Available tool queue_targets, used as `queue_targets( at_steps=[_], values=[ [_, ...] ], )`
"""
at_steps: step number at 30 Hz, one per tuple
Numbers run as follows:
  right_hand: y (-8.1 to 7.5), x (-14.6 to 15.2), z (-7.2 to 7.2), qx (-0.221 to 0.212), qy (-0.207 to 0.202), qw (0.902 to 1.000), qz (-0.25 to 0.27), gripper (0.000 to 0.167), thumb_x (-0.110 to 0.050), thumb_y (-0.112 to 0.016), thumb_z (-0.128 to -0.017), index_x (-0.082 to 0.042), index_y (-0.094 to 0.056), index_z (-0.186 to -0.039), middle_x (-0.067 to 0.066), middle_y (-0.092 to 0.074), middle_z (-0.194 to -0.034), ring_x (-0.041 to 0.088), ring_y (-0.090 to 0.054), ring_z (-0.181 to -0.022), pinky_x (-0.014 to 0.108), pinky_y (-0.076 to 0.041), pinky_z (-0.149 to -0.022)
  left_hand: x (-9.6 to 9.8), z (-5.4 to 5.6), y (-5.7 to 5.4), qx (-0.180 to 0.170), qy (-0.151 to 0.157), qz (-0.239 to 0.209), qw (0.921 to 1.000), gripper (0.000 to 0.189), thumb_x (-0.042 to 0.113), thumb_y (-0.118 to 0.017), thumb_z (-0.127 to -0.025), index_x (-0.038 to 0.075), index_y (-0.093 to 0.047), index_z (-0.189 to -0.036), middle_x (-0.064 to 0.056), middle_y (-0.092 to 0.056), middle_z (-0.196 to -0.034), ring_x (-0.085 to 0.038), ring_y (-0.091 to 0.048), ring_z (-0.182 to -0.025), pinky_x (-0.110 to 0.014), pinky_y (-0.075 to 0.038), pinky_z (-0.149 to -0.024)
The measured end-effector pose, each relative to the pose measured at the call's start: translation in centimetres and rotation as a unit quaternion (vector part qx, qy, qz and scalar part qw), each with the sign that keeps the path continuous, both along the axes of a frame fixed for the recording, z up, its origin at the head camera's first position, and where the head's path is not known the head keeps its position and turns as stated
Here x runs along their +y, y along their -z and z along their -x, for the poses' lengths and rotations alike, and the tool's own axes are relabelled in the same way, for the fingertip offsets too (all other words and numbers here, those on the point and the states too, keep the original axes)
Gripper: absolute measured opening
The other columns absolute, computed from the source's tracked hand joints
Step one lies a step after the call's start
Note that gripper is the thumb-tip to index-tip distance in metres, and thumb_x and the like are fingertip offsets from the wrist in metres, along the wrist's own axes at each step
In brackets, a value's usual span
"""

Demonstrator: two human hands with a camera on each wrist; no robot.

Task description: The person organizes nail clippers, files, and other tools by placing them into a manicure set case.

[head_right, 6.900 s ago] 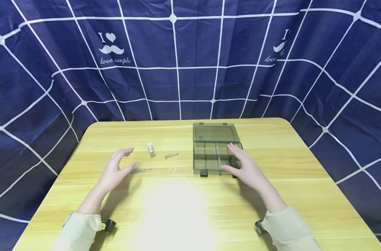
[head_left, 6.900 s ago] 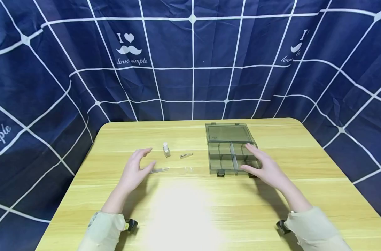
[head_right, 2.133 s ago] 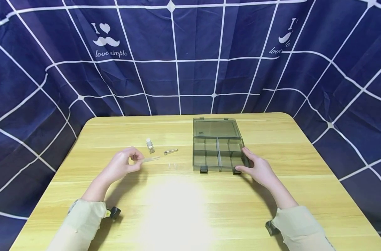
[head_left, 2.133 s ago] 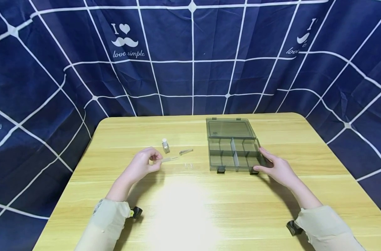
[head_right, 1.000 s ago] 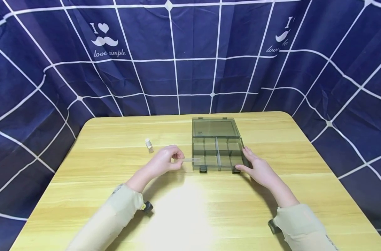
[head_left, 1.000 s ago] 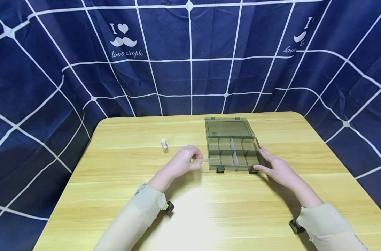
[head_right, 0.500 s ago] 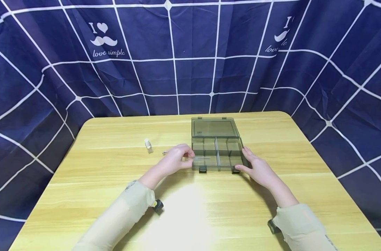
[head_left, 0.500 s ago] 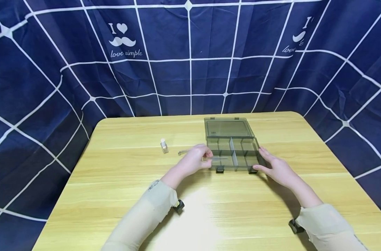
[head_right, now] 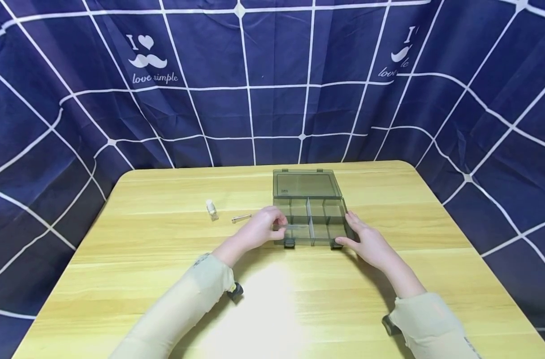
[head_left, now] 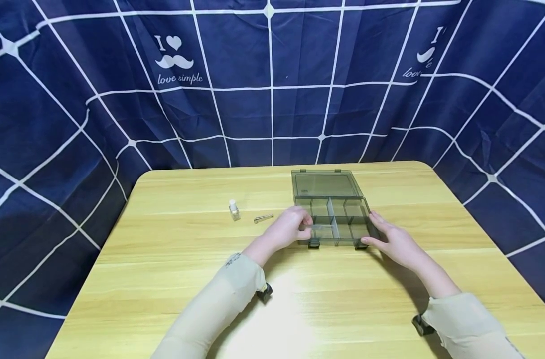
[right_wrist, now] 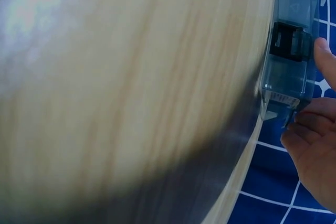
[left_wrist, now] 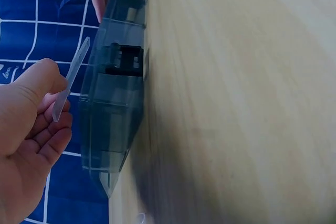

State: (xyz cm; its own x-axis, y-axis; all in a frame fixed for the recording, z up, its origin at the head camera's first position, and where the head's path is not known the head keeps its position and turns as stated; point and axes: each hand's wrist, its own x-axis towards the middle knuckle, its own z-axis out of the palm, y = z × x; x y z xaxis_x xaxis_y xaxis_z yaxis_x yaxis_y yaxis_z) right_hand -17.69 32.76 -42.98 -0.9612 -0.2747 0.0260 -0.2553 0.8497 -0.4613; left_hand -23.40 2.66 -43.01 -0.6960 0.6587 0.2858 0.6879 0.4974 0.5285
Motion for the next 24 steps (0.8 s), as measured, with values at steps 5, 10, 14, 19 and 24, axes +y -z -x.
queue_targets(
  at_steps=[5,10,14,19,24],
  values=[
    [-0.08,0.05,0.02,-0.009,0.003,0.9999,-0.004,0.084,-0.045,-0.06,-0.092,0.006,-0.024,-0.147,0.027,-0.02,-0.151,0.052,-0.026,-0.131,0.062,-0.024,-0.104,0.4,0.19,0.2,0.015,0.004,0.008,0.9998,0.009,0.003,-0.068,-0.079,0.003,-0.066,-0.088,0.001,-0.059,-0.084,-0.01,-0.052,-0.078,-0.013,-0.045,-0.072],
    [-0.09,0.06,-0.04,-0.007,0.004,0.9999,-0.007,0.083,-0.045,-0.06,-0.092,0.007,-0.025,-0.146,0.027,-0.02,-0.151,0.052,-0.026,-0.13,0.062,-0.025,-0.104,0.85,0.4,0.34,0.026,0.014,0.011,0.9995,0.009,0.003,-0.068,-0.079,0.002,-0.066,-0.089,-0.001,-0.061,-0.084,-0.011,-0.053,-0.08,-0.013,-0.045,-0.073],
    [-0.04,0.11,-0.09,-0.007,0.005,0.9999,-0.006,0.083,-0.045,-0.061,-0.092,0.007,-0.025,-0.146,0.027,-0.021,-0.151,0.052,-0.026,-0.13,0.062,-0.025,-0.104,1.03,0.53,0.49,0.018,0.017,0.008,0.9996,0.009,0.002,-0.068,-0.08,0.002,-0.066,-0.088,-0.002,-0.06,-0.085,-0.012,-0.053,-0.08,-0.013,-0.045,-0.073],
    [0.08,0.16,-0.11,-0.004,0.005,1.0,-0.005,0.083,-0.045,-0.06,-0.091,0.007,-0.025,-0.146,0.027,-0.021,-0.151,0.051,-0.026,-0.131,0.062,-0.025,-0.104,0.9,0.66,0.76,0.006,0.008,0.006,0.9999,0.008,0.002,-0.068,-0.08,0.003,-0.066,-0.088,0.0,-0.059,-0.084,-0.011,-0.052,-0.079,-0.013,-0.045,-0.072],
    [0.02,0.14,-0.09,-0.005,0.004,1.0,-0.003,0.082,-0.043,-0.061,-0.092,0.007,-0.025,-0.146,0.027,-0.021,-0.151,0.051,-0.026,-0.131,0.062,-0.025,-0.104,0.8,0.7,0.82,0.004,0.005,0.015,0.9999,0.008,0.003,-0.069,-0.08,0.004,-0.066,-0.088,0.001,-0.059,-0.084,-0.01,-0.052,-0.08,-0.013,-0.045,-0.074]
  ],
)
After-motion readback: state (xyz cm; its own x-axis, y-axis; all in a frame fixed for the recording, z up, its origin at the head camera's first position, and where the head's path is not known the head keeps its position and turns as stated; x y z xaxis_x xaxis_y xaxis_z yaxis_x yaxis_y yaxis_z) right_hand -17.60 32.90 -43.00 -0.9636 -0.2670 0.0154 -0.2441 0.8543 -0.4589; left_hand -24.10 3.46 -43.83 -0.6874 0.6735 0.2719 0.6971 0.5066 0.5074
